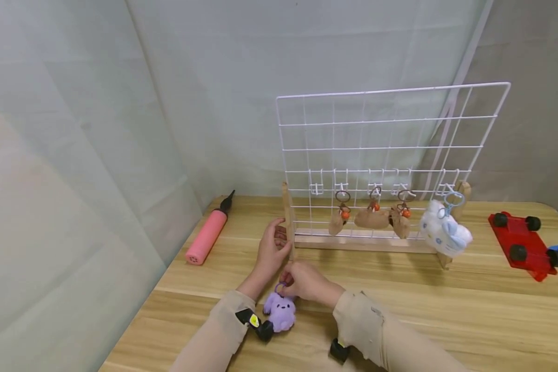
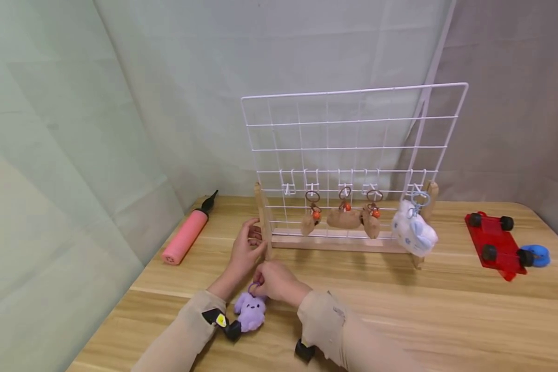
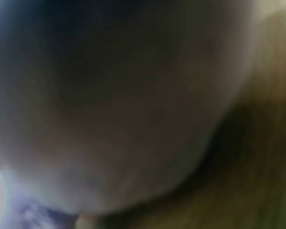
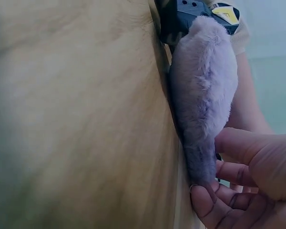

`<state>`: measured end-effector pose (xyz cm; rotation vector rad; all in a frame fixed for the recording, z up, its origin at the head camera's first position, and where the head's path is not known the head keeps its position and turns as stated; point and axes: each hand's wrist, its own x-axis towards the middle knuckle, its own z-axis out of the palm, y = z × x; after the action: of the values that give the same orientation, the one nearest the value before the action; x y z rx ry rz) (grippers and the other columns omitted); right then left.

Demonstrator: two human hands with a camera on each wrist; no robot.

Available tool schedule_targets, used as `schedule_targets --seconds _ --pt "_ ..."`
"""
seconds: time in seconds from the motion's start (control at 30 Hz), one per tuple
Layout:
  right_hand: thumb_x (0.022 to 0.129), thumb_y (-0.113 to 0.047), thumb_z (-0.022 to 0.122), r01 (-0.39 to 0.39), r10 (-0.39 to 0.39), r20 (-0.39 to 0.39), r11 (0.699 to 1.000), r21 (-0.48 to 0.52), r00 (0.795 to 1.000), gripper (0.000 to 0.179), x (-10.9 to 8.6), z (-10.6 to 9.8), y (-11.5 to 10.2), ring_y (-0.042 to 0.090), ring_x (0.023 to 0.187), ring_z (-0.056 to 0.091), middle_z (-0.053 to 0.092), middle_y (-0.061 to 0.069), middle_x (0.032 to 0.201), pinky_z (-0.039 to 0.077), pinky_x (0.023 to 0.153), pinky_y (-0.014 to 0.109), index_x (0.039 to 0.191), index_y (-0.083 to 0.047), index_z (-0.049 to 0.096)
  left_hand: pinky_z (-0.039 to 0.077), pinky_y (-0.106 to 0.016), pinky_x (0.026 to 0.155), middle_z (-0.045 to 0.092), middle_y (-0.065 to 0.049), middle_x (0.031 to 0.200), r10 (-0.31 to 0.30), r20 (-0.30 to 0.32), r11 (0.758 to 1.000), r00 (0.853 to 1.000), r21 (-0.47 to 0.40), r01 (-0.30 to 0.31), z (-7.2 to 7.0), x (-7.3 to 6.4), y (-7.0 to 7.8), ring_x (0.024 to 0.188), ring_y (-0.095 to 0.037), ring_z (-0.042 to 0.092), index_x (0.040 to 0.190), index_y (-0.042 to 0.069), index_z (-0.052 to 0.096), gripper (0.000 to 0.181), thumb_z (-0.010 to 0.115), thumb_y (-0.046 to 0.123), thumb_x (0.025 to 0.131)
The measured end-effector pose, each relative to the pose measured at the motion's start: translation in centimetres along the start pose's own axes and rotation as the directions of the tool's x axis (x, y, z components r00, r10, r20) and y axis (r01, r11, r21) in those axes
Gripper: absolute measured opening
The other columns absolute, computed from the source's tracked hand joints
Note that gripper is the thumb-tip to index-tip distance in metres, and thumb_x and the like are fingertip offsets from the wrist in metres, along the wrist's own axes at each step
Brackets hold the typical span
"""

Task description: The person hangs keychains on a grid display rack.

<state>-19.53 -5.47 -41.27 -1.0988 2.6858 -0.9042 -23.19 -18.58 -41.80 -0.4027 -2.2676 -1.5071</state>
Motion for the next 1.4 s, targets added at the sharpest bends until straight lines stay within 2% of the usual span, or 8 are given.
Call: schedule_targets --seconds 0.1,0.3,0.47,0.53,0.77,0.87,1.17,1.4 --pt "0.073 -0.017 0.079 -0.002 0.002 0.002 1.0 -0.015 1.0 0.019 0.2 -0.1 -0.2 0.014 0.072 0.06 0.069 0.001 0.076 0.046 0.065 0.023 0.086 -0.007 0.068 0.057 -0.03 0.07 0.057 -0.03 0.105 -0.001 -0.011 1.0 1.0 -0.006 0.001 0.2 0.2 -1.1 0.09 -0.04 0.059 0.132 -0.009 0.041 0.06 0.062 -0.018 0.076" --pt "0.072 -0.014 0.078 -0.011 0.011 -0.001 1.0 -0.004 1.0 0.018 0.3 -0.1 -0.3 0.011 0.069 0.056 0.067 0.001 0.074 0.045 0.063 0.021 0.084 -0.007 0.067 0.055 -0.021 0.069 0.057 -0.025 0.104 0.007 -0.014 1.0 1.0 -0.017 -0.008 0.2 0.2 -1.4 0.088 -0.033 0.06 0.131 -0.006 0.043 0.06 0.065 -0.015 0.076" --pt "0.072 -0.012 0.078 -0.038 0.037 0.019 0.998 0.044 0.999 0.02 0.2 -0.1 -0.1 0.008 0.068 0.052 0.064 -0.001 0.074 0.043 0.063 0.02 0.085 -0.008 0.064 0.056 -0.025 0.07 0.057 -0.027 0.106 -0.001 -0.009 1.0 1.0 0.008 0.001 0.3 0.2 -1.3 0.09 -0.035 0.06 0.132 -0.007 0.041 0.061 0.064 -0.016 0.076" --pt "0.072 -0.011 0.078 -0.043 0.042 0.025 0.997 0.058 0.999 0.021 0.2 -0.1 0.0 0.007 0.069 0.051 0.062 -0.001 0.074 0.043 0.063 0.02 0.085 -0.009 0.062 0.057 -0.028 0.071 0.057 -0.03 0.107 -0.012 -0.001 1.0 1.0 0.013 0.012 0.2 0.2 -1.0 0.091 -0.038 0.06 0.133 -0.008 0.04 0.062 0.063 -0.017 0.076" --pt "0.073 -0.012 0.079 -0.03 0.029 0.019 0.997 0.066 0.999 0.022 0.1 0.0 0.3 0.007 0.071 0.052 0.063 -0.003 0.076 0.042 0.065 0.02 0.085 -0.011 0.06 0.058 -0.035 0.073 0.055 -0.033 0.105 0.001 0.022 1.0 1.0 0.015 -0.001 -0.5 -0.4 2.3 0.091 -0.04 0.059 0.13 -0.013 0.04 0.056 0.06 -0.018 0.078" --pt "0.073 -0.012 0.079 -0.012 0.011 0.009 0.998 0.067 1.0 0.022 0.1 0.1 0.3 0.008 0.071 0.054 0.064 -0.003 0.077 0.044 0.066 0.02 0.085 -0.011 0.061 0.058 -0.036 0.073 0.055 -0.033 0.105 -0.002 0.019 1.0 1.0 0.016 0.002 -0.6 -0.6 2.9 0.091 -0.041 0.059 0.129 -0.013 0.041 0.055 0.06 -0.018 0.078" --pt "0.074 -0.009 0.078 0.056 -0.056 0.0 0.998 0.034 0.998 0.018 0.0 0.1 0.3 0.01 0.072 0.056 0.067 0.001 0.078 0.045 0.067 0.02 0.088 -0.009 0.067 0.058 -0.037 0.072 0.055 -0.034 0.105 0.001 0.012 1.0 1.0 0.014 -0.001 -0.6 -0.6 3.0 0.09 -0.042 0.059 0.129 -0.013 0.041 0.055 0.061 -0.018 0.078" --pt "0.074 -0.008 0.078 0.054 -0.054 -0.004 0.997 0.059 0.999 0.016 -0.2 0.1 0.4 0.008 0.072 0.056 0.066 0.001 0.079 0.046 0.066 0.019 0.086 -0.009 0.067 0.058 -0.037 0.072 0.055 -0.034 0.105 0.009 0.008 1.0 1.0 0.022 -0.009 -0.6 -0.6 2.9 0.09 -0.042 0.059 0.129 -0.013 0.041 0.055 0.061 -0.018 0.077"
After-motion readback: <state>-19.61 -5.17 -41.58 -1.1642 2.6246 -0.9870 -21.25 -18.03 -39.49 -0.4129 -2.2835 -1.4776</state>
